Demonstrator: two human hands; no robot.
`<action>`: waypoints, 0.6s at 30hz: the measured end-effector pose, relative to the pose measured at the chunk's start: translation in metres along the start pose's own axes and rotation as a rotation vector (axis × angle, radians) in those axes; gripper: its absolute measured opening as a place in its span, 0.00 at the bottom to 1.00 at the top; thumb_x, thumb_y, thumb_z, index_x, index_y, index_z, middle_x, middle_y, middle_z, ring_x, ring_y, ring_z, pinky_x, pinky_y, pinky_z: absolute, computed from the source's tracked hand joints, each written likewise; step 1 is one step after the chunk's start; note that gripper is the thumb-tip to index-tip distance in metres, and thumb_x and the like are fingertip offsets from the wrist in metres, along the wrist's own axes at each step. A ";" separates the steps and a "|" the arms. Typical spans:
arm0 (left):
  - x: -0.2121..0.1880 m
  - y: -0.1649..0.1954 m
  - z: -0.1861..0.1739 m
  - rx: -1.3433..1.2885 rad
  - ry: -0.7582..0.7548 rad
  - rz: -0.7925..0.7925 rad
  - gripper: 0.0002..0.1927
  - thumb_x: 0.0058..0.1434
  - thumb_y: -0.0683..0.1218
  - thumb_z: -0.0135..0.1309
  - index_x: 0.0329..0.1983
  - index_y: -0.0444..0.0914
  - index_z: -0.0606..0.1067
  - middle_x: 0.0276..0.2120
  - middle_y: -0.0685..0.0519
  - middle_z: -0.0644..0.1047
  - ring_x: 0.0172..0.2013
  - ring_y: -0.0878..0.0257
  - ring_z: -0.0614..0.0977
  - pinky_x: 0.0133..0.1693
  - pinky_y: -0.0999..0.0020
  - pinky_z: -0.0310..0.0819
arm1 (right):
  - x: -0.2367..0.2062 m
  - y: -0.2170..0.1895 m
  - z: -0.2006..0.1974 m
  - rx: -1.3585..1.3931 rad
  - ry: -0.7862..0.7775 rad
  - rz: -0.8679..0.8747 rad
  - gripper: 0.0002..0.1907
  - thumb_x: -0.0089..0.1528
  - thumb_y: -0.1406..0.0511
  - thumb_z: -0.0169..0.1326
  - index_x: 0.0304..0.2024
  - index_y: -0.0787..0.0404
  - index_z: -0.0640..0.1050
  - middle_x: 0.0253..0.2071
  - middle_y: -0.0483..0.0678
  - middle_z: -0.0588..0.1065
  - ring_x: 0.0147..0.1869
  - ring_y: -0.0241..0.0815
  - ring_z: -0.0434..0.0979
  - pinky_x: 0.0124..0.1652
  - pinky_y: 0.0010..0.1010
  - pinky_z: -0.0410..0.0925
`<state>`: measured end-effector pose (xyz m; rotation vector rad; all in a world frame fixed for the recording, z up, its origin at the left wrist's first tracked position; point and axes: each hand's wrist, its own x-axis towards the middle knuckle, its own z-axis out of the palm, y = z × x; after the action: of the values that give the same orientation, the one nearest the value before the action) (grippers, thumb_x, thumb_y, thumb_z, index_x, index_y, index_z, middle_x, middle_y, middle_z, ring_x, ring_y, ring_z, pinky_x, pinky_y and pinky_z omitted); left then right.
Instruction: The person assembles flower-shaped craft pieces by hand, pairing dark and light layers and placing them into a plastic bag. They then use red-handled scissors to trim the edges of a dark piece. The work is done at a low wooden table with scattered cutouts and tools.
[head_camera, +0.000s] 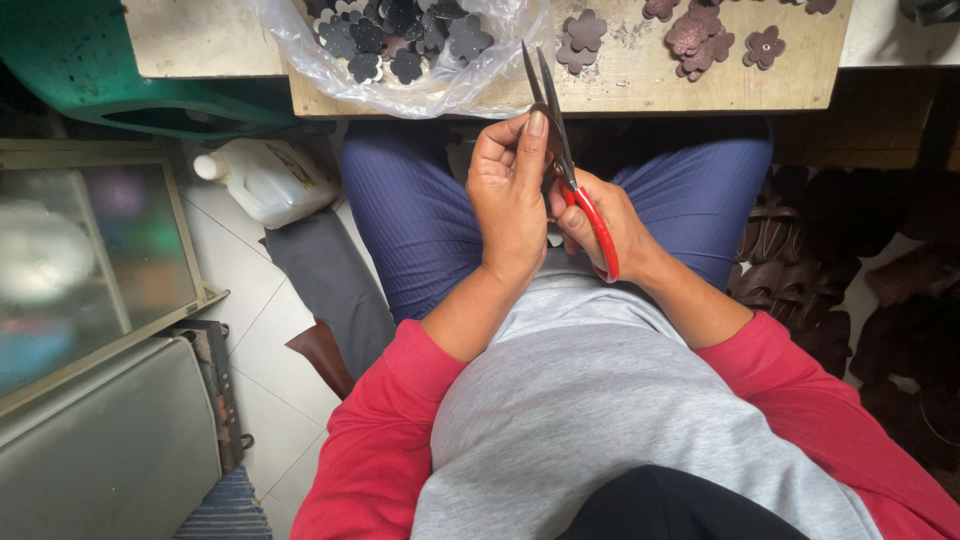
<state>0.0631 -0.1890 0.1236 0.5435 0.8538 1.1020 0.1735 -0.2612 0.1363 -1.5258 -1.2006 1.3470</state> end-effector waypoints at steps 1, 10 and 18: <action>-0.001 0.000 0.001 -0.008 0.002 0.008 0.09 0.71 0.45 0.57 0.47 0.34 0.73 0.36 0.53 0.78 0.34 0.72 0.77 0.36 0.77 0.72 | 0.000 0.000 0.001 0.004 0.003 0.003 0.42 0.59 0.27 0.41 0.38 0.58 0.69 0.25 0.41 0.69 0.26 0.32 0.73 0.27 0.24 0.67; -0.002 0.000 0.003 -0.038 0.008 0.004 0.09 0.72 0.44 0.56 0.47 0.34 0.72 0.36 0.53 0.78 0.34 0.72 0.77 0.36 0.77 0.72 | 0.000 -0.001 0.002 0.008 0.023 0.022 0.41 0.58 0.27 0.41 0.35 0.57 0.68 0.25 0.40 0.68 0.25 0.31 0.72 0.26 0.23 0.67; 0.000 0.000 0.001 -0.058 0.003 -0.009 0.09 0.71 0.44 0.57 0.47 0.34 0.72 0.37 0.51 0.78 0.35 0.70 0.78 0.37 0.76 0.74 | -0.001 -0.003 0.001 -0.017 0.034 0.032 0.41 0.58 0.27 0.41 0.35 0.57 0.69 0.25 0.39 0.68 0.24 0.30 0.72 0.25 0.22 0.66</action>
<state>0.0637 -0.1894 0.1243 0.4891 0.8232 1.1161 0.1719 -0.2615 0.1389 -1.5799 -1.1745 1.3295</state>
